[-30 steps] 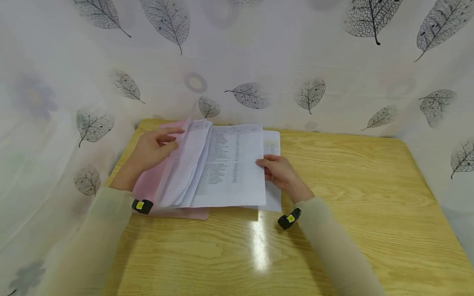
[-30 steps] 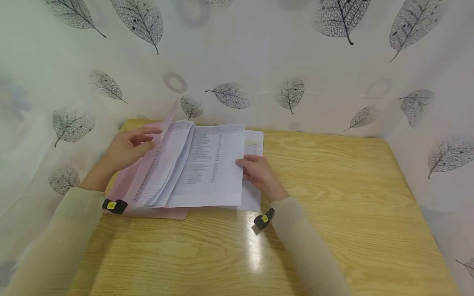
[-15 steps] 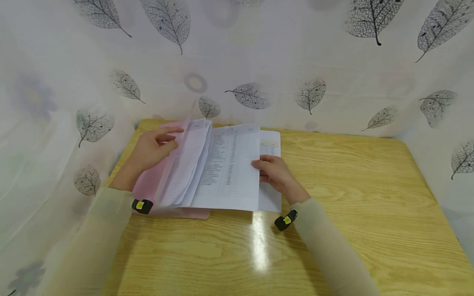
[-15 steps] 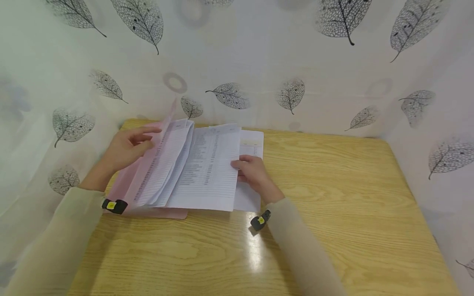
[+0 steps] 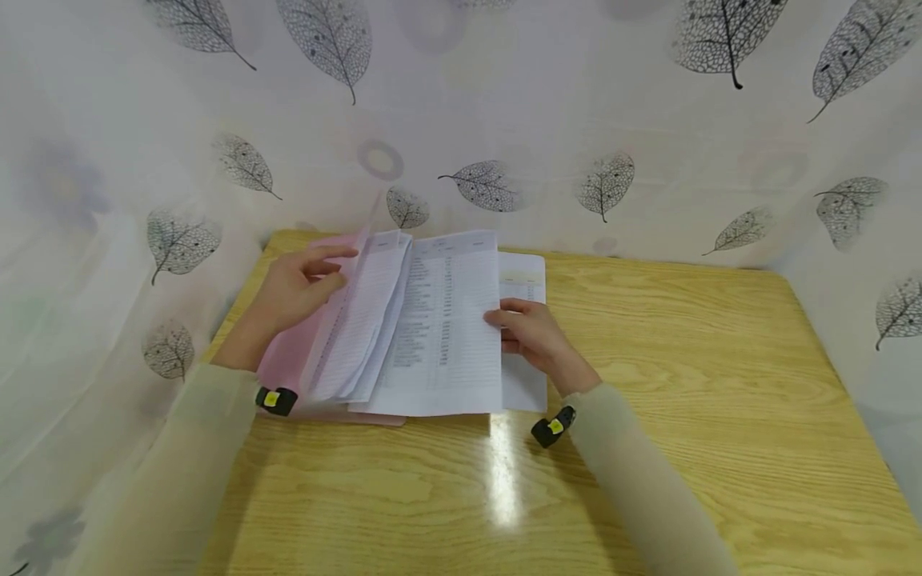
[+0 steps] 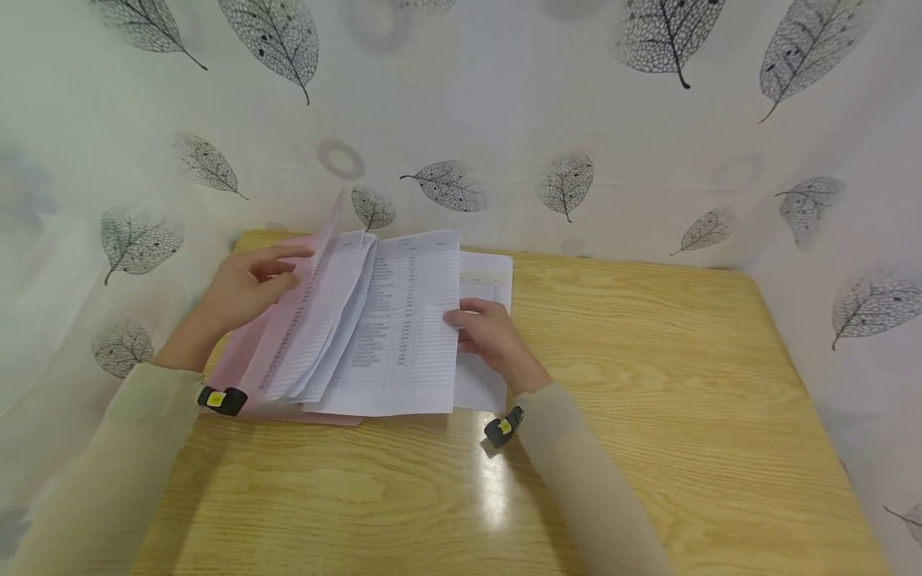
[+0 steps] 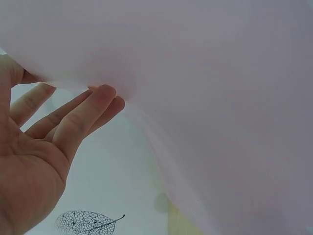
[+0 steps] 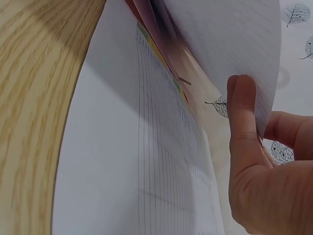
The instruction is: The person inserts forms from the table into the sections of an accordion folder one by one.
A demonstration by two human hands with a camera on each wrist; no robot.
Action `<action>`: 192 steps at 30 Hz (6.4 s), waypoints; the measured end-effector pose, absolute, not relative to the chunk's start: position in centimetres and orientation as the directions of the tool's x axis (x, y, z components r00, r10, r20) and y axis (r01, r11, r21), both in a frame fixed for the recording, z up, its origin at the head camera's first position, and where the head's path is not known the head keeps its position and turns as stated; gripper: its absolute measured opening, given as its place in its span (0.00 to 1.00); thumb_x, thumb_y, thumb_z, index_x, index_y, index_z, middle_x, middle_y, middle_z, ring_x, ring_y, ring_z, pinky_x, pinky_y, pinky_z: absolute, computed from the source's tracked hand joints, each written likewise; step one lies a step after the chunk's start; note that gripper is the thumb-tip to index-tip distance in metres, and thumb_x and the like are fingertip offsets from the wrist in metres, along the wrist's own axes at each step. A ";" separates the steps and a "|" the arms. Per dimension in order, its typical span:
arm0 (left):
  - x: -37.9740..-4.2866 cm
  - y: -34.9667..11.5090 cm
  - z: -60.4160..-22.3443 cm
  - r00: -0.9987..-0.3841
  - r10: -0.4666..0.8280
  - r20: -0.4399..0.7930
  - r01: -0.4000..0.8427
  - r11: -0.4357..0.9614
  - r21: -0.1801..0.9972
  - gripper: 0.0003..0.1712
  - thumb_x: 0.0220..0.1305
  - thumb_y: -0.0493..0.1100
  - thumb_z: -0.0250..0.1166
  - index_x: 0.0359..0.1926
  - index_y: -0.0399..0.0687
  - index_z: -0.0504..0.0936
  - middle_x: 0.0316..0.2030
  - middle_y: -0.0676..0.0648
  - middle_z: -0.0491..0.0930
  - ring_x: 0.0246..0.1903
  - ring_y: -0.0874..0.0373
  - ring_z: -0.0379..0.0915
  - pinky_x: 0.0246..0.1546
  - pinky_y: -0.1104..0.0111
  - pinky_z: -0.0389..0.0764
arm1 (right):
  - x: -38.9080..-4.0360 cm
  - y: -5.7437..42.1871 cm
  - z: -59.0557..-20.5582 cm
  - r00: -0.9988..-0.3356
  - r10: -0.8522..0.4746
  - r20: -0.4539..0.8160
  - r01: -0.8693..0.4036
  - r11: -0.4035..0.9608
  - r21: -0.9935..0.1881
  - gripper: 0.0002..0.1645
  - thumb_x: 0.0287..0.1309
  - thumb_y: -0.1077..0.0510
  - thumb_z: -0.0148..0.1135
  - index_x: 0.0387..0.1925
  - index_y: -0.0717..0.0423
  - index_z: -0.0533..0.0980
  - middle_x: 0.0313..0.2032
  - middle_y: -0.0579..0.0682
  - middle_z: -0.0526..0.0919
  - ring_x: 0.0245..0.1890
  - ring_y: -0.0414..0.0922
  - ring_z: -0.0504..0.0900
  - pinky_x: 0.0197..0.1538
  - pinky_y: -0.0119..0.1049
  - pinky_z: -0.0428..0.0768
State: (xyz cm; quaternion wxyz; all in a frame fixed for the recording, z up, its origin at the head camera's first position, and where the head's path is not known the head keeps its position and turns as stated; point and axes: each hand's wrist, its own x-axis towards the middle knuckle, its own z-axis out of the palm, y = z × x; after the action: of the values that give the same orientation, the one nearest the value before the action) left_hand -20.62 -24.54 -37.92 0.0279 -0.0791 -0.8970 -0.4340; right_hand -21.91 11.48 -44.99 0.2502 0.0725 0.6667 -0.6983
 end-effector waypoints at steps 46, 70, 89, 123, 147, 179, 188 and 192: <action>-20.9 -24.8 -38.4 -0.976 0.118 0.183 0.216 0.601 0.769 0.22 0.69 0.36 0.63 0.63 0.43 0.85 0.62 0.34 0.83 0.54 0.35 0.85 0.38 0.85 0.77 | -21.9 3.8 -46.1 -0.847 -0.262 -0.462 0.477 0.006 -0.879 0.30 0.69 0.59 0.66 0.68 0.68 0.74 0.43 0.57 0.89 0.30 0.40 0.88 0.33 0.32 0.86; -20.8 -24.8 -38.4 -0.973 0.130 0.188 0.229 0.599 0.768 0.22 0.69 0.36 0.63 0.62 0.42 0.85 0.64 0.34 0.81 0.54 0.33 0.85 0.38 0.86 0.77 | -22.2 1.5 -47.0 -0.859 -0.281 -0.428 0.453 -0.025 -0.891 0.23 0.71 0.62 0.64 0.62 0.72 0.78 0.27 0.52 0.84 0.21 0.40 0.86 0.30 0.33 0.87; -20.8 -24.5 -38.2 -0.981 0.119 0.152 0.193 0.615 0.765 0.22 0.70 0.37 0.62 0.63 0.44 0.84 0.63 0.35 0.82 0.53 0.36 0.86 0.35 0.83 0.78 | -22.7 -0.4 -47.2 -0.863 -0.294 -0.410 0.423 0.021 -0.906 0.23 0.69 0.62 0.66 0.61 0.72 0.78 0.21 0.51 0.85 0.17 0.39 0.84 0.25 0.31 0.85; -20.8 -24.7 -38.3 -0.974 0.112 0.199 0.227 0.579 0.783 0.22 0.68 0.35 0.64 0.62 0.42 0.85 0.60 0.34 0.84 0.41 0.79 0.80 0.38 0.83 0.79 | -21.8 -1.0 -48.1 -0.814 -0.371 -0.446 0.485 -0.013 -0.875 0.18 0.69 0.65 0.65 0.55 0.74 0.80 0.20 0.49 0.84 0.15 0.38 0.83 0.23 0.30 0.84; -20.7 -24.9 -38.1 -0.971 0.108 0.211 0.235 0.564 0.792 0.23 0.69 0.35 0.63 0.63 0.43 0.85 0.62 0.37 0.83 0.42 0.82 0.77 0.37 0.83 0.79 | -22.9 7.7 -45.9 -0.883 -0.188 -0.430 0.423 0.079 -0.903 0.20 0.69 0.58 0.67 0.57 0.66 0.80 0.30 0.51 0.86 0.23 0.39 0.86 0.29 0.32 0.86; -20.8 -24.9 -38.5 -0.969 0.130 0.208 0.245 0.584 0.774 0.22 0.69 0.36 0.63 0.63 0.43 0.84 0.63 0.34 0.82 0.40 0.85 0.76 0.37 0.83 0.79 | -24.2 18.2 -46.3 -0.866 0.033 -0.499 0.498 -0.029 -0.867 0.31 0.76 0.58 0.57 0.72 0.71 0.67 0.24 0.45 0.85 0.22 0.38 0.86 0.34 0.31 0.88; -20.9 -24.9 -38.5 -0.970 0.132 0.205 0.244 0.584 0.774 0.23 0.70 0.36 0.63 0.64 0.42 0.84 0.63 0.34 0.82 0.54 0.36 0.84 0.38 0.85 0.78 | -24.4 18.5 -46.7 -0.855 0.070 -0.513 0.517 0.045 -0.855 0.27 0.73 0.59 0.59 0.67 0.69 0.72 0.24 0.45 0.85 0.21 0.39 0.86 0.32 0.32 0.87; -20.8 -24.8 -38.3 -0.972 0.132 0.196 0.236 0.586 0.775 0.23 0.70 0.36 0.63 0.64 0.42 0.84 0.64 0.35 0.81 0.54 0.35 0.84 0.38 0.85 0.78 | -24.4 18.5 -46.7 -0.862 0.080 -0.501 0.507 0.129 -0.852 0.26 0.71 0.59 0.60 0.65 0.68 0.74 0.25 0.46 0.85 0.21 0.38 0.85 0.30 0.32 0.87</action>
State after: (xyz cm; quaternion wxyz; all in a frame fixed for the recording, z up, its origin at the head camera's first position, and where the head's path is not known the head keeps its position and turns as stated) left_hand -20.75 -24.79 -38.33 0.0585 -0.1037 -0.8887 -0.4429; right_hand -24.37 18.49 -46.68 0.1696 0.2006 0.7321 -0.6285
